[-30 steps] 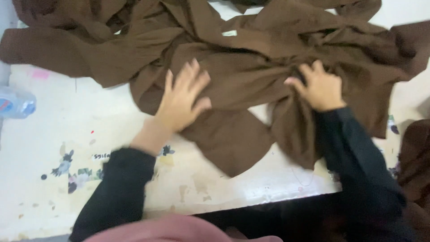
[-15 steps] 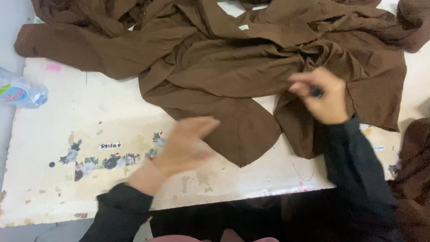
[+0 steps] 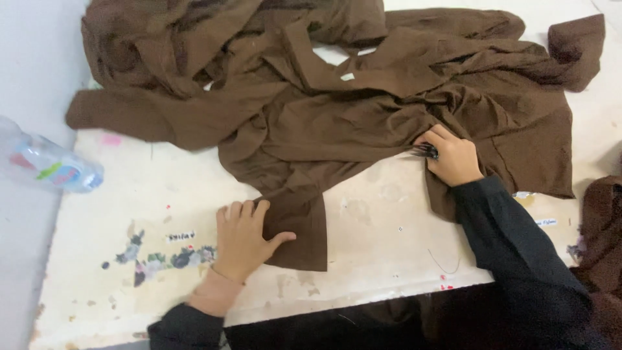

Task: Trimming loose threads from brown garments using a hand-held thread trimmer.

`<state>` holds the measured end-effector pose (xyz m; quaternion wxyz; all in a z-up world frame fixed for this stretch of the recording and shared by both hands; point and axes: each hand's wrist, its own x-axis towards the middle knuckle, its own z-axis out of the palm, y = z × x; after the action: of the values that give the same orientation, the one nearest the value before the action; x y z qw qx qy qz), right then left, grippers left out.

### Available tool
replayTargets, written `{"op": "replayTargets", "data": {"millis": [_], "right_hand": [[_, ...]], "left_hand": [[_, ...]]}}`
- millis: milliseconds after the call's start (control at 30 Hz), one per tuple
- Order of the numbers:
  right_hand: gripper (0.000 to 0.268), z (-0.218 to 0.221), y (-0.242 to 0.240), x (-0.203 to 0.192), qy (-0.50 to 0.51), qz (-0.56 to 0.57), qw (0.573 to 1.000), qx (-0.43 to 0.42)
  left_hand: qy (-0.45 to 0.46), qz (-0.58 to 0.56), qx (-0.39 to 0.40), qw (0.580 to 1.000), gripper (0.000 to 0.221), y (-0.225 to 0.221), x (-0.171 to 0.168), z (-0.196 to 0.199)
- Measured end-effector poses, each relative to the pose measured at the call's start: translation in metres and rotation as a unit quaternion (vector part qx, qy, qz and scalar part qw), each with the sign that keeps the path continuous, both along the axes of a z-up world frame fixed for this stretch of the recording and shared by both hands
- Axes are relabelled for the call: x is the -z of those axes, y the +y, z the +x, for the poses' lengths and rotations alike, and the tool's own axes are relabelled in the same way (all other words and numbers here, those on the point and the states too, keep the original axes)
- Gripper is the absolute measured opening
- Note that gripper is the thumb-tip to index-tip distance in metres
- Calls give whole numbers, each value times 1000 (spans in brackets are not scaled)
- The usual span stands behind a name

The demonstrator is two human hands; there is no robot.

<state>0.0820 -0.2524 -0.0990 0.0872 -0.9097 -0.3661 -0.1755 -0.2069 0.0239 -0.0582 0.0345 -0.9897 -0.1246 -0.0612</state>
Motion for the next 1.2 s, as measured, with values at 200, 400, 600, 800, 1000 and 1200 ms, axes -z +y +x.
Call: {"op": "replayTargets", "data": {"millis": [200,400,600,800,1000,1200], "right_hand": [[32,8,-13,-15,-70,154,986,1],[20,54,-78,-32,-177,272,945,42],[10,14,-55,-57,-151,237,960,3],[28,-102,42,-90,164,136,934,-287],[32,-97,59,-40,126,-43,966,-220],[3,-37,12,-48,377,302,865,-138]], "left_hand": [[-64,-1,-43,997,9,12,33,6],[-190,79,-110,972,24,44,-9,3],[-236,-156,-90,955,38,41,-22,-1],[-265,-169,-123,941,35,33,-23,7],[-347,-190,-98,913,36,58,-12,6],[-307,-611,-21,730,12,47,-75,3]]}}
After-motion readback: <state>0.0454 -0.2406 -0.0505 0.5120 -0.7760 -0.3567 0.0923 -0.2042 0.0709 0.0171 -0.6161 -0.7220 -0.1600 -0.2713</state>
